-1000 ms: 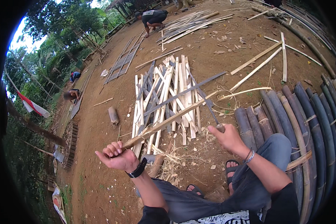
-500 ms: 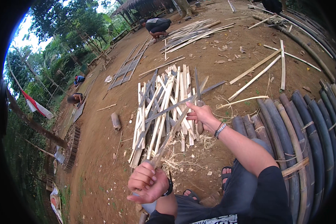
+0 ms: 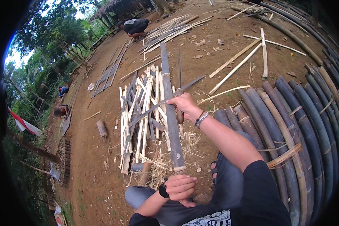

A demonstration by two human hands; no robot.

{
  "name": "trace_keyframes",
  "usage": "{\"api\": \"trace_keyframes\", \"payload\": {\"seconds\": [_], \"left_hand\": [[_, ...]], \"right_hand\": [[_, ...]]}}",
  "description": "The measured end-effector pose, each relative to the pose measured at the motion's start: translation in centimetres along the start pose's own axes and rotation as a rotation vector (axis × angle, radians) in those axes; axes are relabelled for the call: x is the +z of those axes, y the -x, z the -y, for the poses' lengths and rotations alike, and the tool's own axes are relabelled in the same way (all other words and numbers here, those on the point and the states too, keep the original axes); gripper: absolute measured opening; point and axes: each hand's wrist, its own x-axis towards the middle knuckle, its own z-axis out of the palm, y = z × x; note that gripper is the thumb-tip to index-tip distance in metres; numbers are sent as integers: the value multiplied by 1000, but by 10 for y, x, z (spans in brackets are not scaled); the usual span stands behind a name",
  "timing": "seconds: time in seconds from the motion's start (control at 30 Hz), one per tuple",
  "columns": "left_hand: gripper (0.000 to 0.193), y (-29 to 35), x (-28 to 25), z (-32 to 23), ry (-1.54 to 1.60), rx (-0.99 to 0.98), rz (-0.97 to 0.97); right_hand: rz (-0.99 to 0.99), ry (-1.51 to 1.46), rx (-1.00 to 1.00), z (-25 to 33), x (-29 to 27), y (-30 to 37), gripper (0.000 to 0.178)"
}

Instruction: The person uses a knife to shave and smooth long strips of bamboo, repeatedly drawing the blade along the length of the material to remove thin layers.

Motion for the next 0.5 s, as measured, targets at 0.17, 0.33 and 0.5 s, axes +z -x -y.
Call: {"api": "trace_keyframes", "payload": {"seconds": [0.17, 0.33, 0.5], "left_hand": [[84, 41, -13, 7, 162, -279, 542], [76, 26, -43, 68, -85, -1201, -397], [63, -27, -120, 196, 748, -1386, -634]], "right_hand": [[-12, 307, -214, -9, 6, -1, 21], [62, 490, -570, -19, 24, 12, 33], [111, 631, -677, -12, 40, 44, 53]]}}
